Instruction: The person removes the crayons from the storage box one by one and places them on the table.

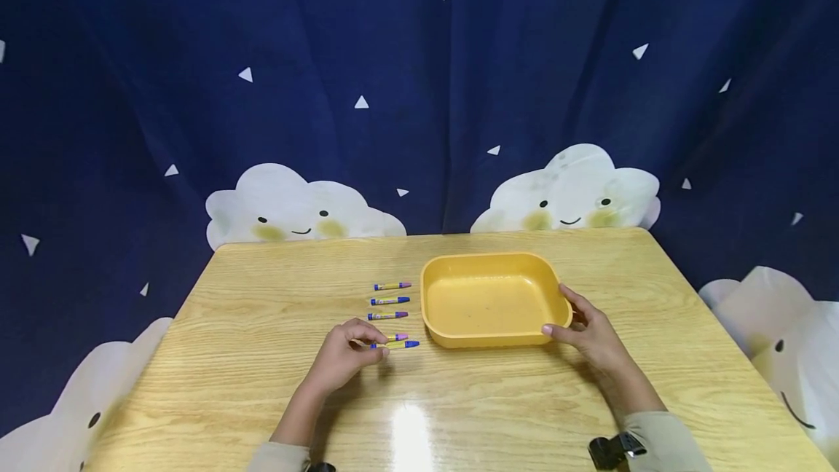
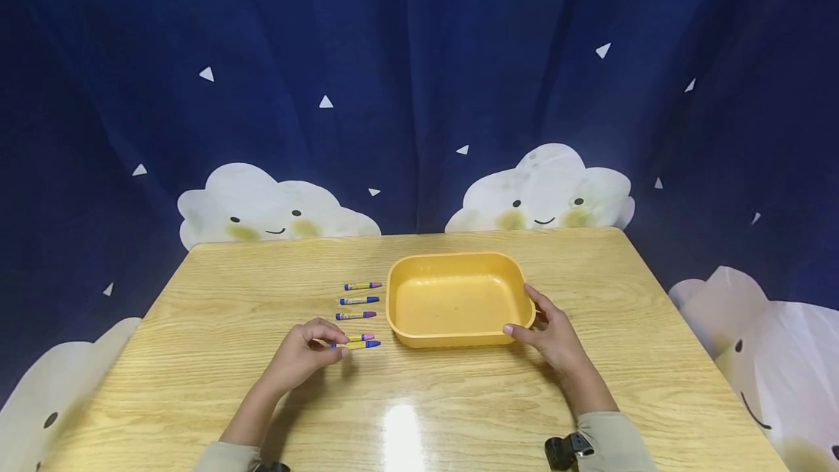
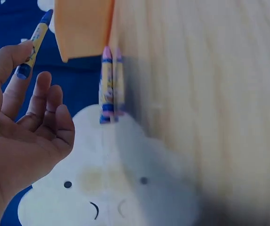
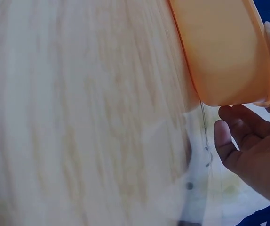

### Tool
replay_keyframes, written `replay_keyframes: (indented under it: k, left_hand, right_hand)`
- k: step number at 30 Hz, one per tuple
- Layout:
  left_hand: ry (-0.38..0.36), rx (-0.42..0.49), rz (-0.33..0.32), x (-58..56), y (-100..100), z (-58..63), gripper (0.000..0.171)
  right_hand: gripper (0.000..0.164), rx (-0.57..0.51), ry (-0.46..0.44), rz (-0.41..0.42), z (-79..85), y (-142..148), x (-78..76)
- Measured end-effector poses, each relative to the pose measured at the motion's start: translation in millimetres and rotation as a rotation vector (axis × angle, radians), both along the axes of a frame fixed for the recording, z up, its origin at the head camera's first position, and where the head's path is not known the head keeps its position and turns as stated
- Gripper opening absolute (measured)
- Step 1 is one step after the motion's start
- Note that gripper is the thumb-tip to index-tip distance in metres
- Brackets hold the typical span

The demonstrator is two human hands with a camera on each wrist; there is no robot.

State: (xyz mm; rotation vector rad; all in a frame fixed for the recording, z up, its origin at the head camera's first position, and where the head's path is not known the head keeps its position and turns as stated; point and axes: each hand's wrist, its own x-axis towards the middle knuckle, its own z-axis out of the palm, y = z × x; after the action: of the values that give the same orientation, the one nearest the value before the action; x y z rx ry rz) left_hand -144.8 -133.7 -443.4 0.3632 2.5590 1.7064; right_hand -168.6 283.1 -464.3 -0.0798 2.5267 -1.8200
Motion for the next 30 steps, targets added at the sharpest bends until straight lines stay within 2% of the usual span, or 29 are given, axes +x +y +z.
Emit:
replay_keyframes:
  k: [3, 6, 10, 13, 30]
  left_hand:
    - [-0.027, -0.004, -0.006, 4.0, -4.1, 2.0, 0.010]
    - [-0.057, -0.012, -0.012, 4.6, -9.3, -2.7, 0.011]
    - [-0.104, -0.051, 0.004, -1.0, -18.4, -15.9, 0.011]
    - [-0.121, -0.089, 0.018, -5.4, -22.5, -20.3, 0.012]
    - [-0.149, -0.316, 0.026, -8.7, -11.3, -17.2, 0.011]
  right_hand:
    - [0.091, 0.048, 0.008, 0.009, 1.7, 1.4, 0.2]
    - [0.090, 0.096, 0.015, 0.014, 3.5, 3.3, -0.2]
    - [0.091, 0.120, 0.010, 0.022, 5.4, 5.1, -1.1]
    - [0.091, 0.123, 0.005, 0.026, 6.0, 5.6, -1.2]
    - [0.090, 0.111, 0.006, 0.026, 4.1, 5.3, -0.7]
